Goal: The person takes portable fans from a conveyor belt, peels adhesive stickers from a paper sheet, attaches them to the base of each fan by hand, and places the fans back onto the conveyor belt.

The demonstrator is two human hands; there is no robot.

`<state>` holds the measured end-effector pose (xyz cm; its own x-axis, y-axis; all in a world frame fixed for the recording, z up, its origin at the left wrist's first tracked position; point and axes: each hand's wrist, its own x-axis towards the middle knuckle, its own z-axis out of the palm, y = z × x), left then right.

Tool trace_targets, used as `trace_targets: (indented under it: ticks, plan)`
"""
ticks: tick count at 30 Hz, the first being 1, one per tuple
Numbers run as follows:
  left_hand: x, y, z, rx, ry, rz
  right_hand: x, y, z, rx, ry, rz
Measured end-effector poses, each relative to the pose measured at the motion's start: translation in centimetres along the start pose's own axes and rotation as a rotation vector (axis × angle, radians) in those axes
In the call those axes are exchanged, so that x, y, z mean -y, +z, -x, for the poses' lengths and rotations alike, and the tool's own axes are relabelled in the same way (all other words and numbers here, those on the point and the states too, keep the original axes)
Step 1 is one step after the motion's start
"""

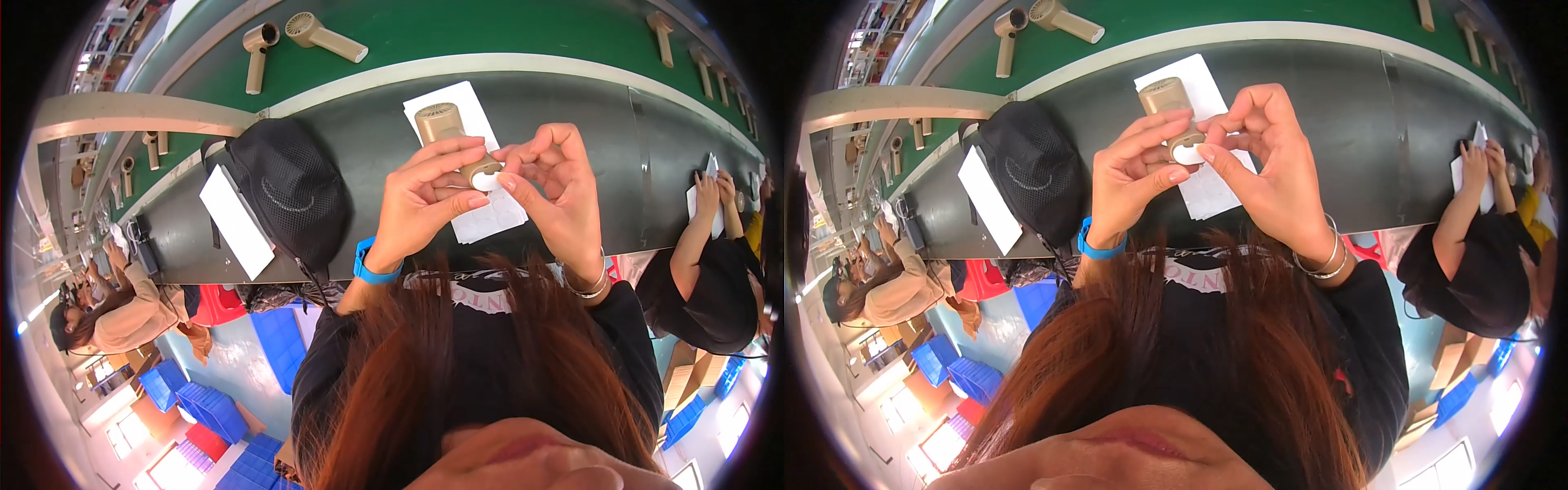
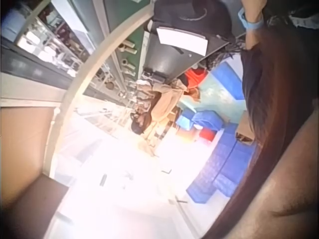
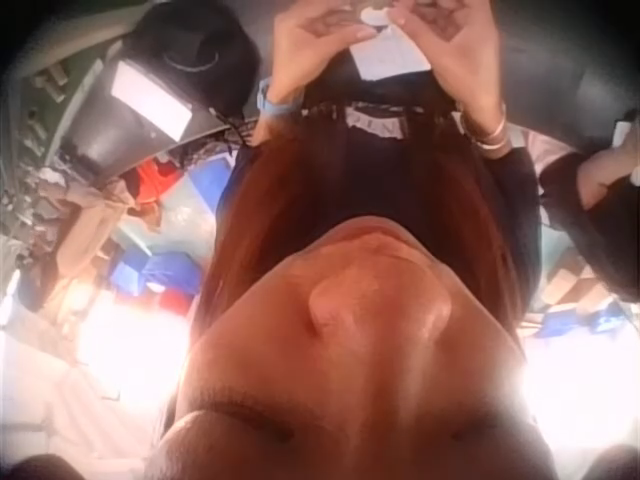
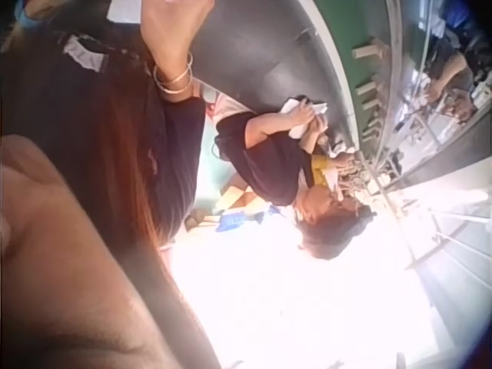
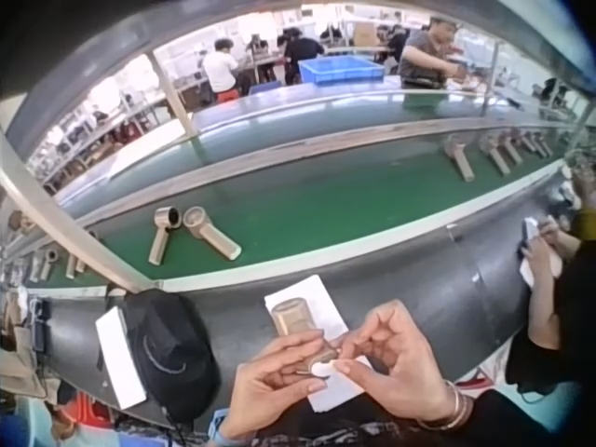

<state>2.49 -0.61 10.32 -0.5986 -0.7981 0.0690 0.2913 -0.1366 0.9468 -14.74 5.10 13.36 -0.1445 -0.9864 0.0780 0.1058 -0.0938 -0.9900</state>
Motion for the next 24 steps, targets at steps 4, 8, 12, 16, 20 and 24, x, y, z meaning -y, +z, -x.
trace_targets:
  ticks: [4, 8, 12, 16, 20, 24]
  plan:
    - [0.0, 0.1, 0.0, 0.003, -0.003, 0.008, 0.0, 0.0, 0.0, 0.001, -0.002, 0.007]
    - [0.0, 0.2, -0.1, -0.010, -0.010, -0.004, 0.0, 0.0, -0.1, -0.008, -0.006, 0.008]
    - [0.0, 0.6, -0.2, -0.022, -0.005, 0.013, 0.3, 0.1, 0.1, -0.048, -0.004, 0.052]
    - [0.0, 0.7, -0.1, -0.044, 0.010, -0.021, 0.4, 0.2, 0.2, -0.051, 0.044, 0.065]
    - [0.1, 1.2, -0.1, -0.074, 0.030, -0.053, 0.4, 0.1, 0.2, -0.047, 0.032, 0.129]
    - [0.2, 1.8, -0.1, -0.108, 0.043, -0.103, 0.4, 0.1, 0.4, -0.064, 0.010, 0.151]
